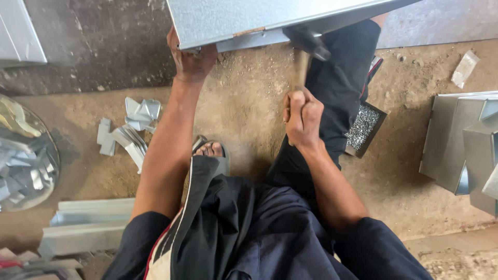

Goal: The person assembles a rectangular metal box by inserting small metal strips into the edges and hammering them into place. They repeatedly adjust the box and strips, using a hammer to secure the components.

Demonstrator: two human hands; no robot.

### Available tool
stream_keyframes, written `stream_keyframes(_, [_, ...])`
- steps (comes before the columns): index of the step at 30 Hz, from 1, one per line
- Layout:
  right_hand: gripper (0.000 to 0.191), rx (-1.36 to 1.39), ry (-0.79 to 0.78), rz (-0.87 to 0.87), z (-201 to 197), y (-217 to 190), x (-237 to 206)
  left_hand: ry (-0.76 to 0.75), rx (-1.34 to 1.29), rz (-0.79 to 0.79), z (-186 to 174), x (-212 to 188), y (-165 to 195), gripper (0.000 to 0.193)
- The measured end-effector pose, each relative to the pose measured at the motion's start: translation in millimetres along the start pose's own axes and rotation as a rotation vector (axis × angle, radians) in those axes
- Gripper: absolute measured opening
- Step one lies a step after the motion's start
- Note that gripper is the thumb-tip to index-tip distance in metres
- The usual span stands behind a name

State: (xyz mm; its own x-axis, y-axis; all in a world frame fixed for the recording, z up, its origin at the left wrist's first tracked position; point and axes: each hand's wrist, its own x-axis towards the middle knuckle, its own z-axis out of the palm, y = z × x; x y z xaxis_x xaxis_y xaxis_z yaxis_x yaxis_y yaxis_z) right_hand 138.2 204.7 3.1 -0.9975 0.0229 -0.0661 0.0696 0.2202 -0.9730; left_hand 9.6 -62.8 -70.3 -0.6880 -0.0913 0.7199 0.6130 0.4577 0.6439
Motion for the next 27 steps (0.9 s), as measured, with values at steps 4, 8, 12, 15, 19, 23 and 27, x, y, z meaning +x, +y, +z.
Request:
stream_keyframes(4, [0.048, -0.267, -0.138, -0.023, -0.8, 17.3, 23.1, 0.024, 0.082, 0.038, -0.6, 0.3, 0.4, 0.013])
stream_keyframes(8, [0.044, -0.039, -0.231, 0.443, -15.2, 39.2, 13.4, 0.022, -0.261, -0.102, 3.1, 6.0, 4.1, 0.013])
stream_keyframes(12, [0.046, 0.164, -0.382, 0.597, -6.5, 59.6, -24.6, 0.023, -0.198, -0.093, 2.2, 5.4, 8.0, 0.01])
stream_keyframes(15, [0.03, -0.816, -0.223, -0.085, 3.7, 67.4, 3.2, 0.0, -0.129, -0.111, 0.5, 4.0, 10.3, 0.01])
stream_keyframes(19, [0.025, -0.743, 0.051, -0.563, -9.3, 60.2, 98.7, -0.097, -0.07, -0.262, -1.5, 3.7, 14.5, 0.011])
stream_keyframes(23, [0.03, -0.851, -0.124, -0.771, -21.6, 52.1, 156.6, -0.051, -0.019, -0.211, -2.3, 3.3, 15.1, 0.013])
stream_keyframes(27, [0.023, -0.853, -0.201, -0.774, -27.6, 58.5, 164.8, -0.122, 0.276, 0.009, -3.3, -2.8, 7.7, 0.015])
